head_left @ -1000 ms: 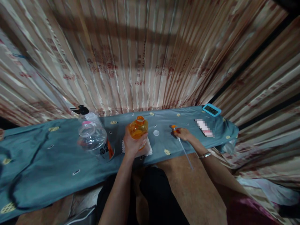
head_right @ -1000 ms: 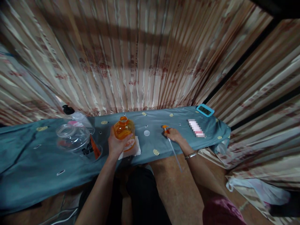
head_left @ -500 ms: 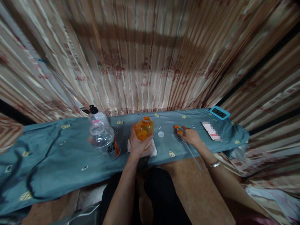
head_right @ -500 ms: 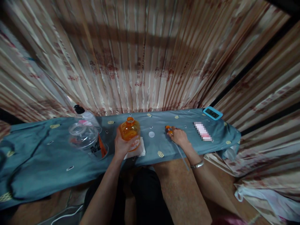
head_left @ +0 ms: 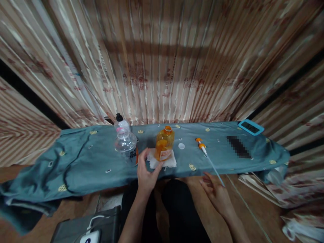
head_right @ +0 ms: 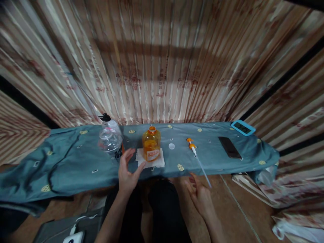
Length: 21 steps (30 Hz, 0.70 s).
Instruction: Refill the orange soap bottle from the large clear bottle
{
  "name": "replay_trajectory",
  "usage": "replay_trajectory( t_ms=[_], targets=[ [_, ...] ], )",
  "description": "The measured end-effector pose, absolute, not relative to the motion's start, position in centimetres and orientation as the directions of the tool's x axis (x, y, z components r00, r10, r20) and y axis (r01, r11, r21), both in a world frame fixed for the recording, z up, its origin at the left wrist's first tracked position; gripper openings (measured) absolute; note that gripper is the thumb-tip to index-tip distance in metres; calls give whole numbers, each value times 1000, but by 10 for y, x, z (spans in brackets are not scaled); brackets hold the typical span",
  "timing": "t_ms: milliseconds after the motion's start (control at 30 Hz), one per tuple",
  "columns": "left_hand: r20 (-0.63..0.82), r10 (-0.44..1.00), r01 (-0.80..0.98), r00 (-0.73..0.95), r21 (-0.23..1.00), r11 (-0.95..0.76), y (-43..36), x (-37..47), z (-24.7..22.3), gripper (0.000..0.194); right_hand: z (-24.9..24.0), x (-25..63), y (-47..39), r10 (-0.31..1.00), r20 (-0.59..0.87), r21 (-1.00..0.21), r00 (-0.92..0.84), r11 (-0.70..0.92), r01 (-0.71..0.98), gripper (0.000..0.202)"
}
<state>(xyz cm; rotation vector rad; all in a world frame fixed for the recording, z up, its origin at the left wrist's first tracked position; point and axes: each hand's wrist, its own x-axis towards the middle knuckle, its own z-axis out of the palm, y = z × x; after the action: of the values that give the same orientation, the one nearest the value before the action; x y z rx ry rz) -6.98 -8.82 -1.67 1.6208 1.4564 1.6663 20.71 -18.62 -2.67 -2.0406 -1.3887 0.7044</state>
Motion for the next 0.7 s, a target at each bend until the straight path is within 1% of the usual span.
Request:
replay_trajectory(
  t_ms=[33,67,100,167,200,267,333,400,467,533,600,700],
  targets=[
    [502,819,396,-277,836,-379,-98,-80,-17,62,-32,205,-196,940,-118,-731,320,-301,612,86],
    [522,792,431,-316,823,-370,-104,-91,-17,62,-37,202,-204,941,-138,-749,308,-303,589,80],
    [538,756,464,-373,814,-350,-107,-101,-16,67,-41,198,-210,942,-147,-766,303,-302,567,74],
    [556,676,518,-484,804,-291,-102,-120,-11,89,-45,189,-218,948,-143,-798,284,-280,534,70],
    [555,658,533,-509,803,-266,-95,-127,-9,101,-45,183,-220,952,-139,-810,271,-267,522,67],
    [499,681,506,-536,836,-214,-77,-135,-5,114,-43,170,-221,968,-117,-825,221,-218,521,61],
    [411,724,436,-554,884,-167,-58,-137,-4,124,-41,157,-219,986,-53,-841,160,-131,526,56],
    [315,769,372,-556,922,-108,-43,-137,-5,126,-40,143,-217,993,30,-835,113,-37,549,50],
    [270,775,351,-572,934,-67,-35,-136,-7,122,-41,130,-216,991,112,-804,72,48,593,44],
    [265,771,357,-579,933,-52,-31,-136,-9,110,-47,117,-216,978,203,-759,41,131,638,40],
    [264,763,360,-590,932,-44,-30,-138,-9,100,-55,107,-216,958,288,-701,0,210,682,41],
    [272,752,374,-600,927,-37,-31,-142,-8,98,-64,97,-215,938,336,-619,-92,293,728,43]
  ],
)
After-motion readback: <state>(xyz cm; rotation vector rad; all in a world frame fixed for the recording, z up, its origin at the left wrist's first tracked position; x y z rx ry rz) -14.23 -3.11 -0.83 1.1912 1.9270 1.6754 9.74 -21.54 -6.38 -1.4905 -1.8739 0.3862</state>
